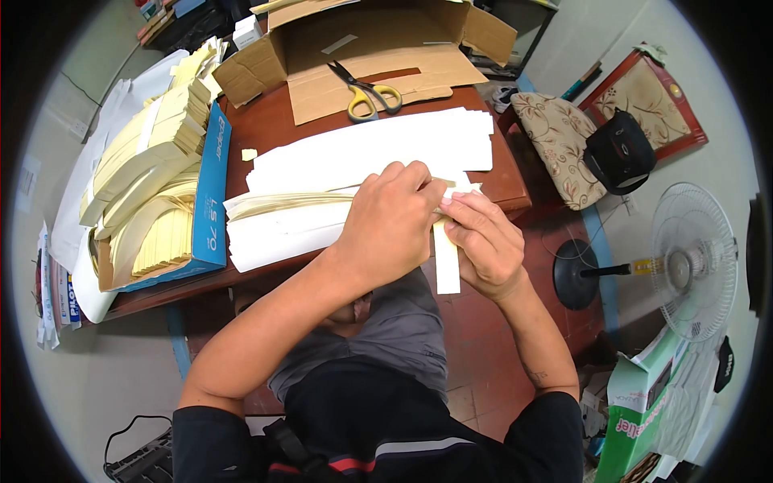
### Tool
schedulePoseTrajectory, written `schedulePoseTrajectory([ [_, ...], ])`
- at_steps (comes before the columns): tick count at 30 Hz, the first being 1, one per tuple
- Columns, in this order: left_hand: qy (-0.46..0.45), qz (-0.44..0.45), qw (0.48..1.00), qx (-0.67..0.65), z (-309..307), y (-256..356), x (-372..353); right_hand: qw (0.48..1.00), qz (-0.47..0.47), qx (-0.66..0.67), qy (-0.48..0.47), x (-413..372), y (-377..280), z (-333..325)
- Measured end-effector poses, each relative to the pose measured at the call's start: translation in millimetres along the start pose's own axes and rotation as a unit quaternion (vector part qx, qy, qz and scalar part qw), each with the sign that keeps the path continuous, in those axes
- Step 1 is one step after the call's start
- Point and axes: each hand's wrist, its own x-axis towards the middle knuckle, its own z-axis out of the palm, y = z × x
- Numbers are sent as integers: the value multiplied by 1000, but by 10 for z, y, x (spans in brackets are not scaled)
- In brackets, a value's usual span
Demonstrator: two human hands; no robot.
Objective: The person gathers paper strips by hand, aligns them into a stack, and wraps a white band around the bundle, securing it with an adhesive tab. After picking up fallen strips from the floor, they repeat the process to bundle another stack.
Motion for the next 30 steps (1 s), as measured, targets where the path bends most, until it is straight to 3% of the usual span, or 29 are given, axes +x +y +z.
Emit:
schedulePoseTrajectory([
  [13,-9,39,999,26,-12,-62,-36,999,27,36,2,114,76,-25],
  [25,-12,28,1000,-5,-35,-110,-18,977,174,124,-7,290,113,-103],
  [30,-13,-4,1000,-27,-35,-94,25,928,309,185,-98,421,160,-171],
])
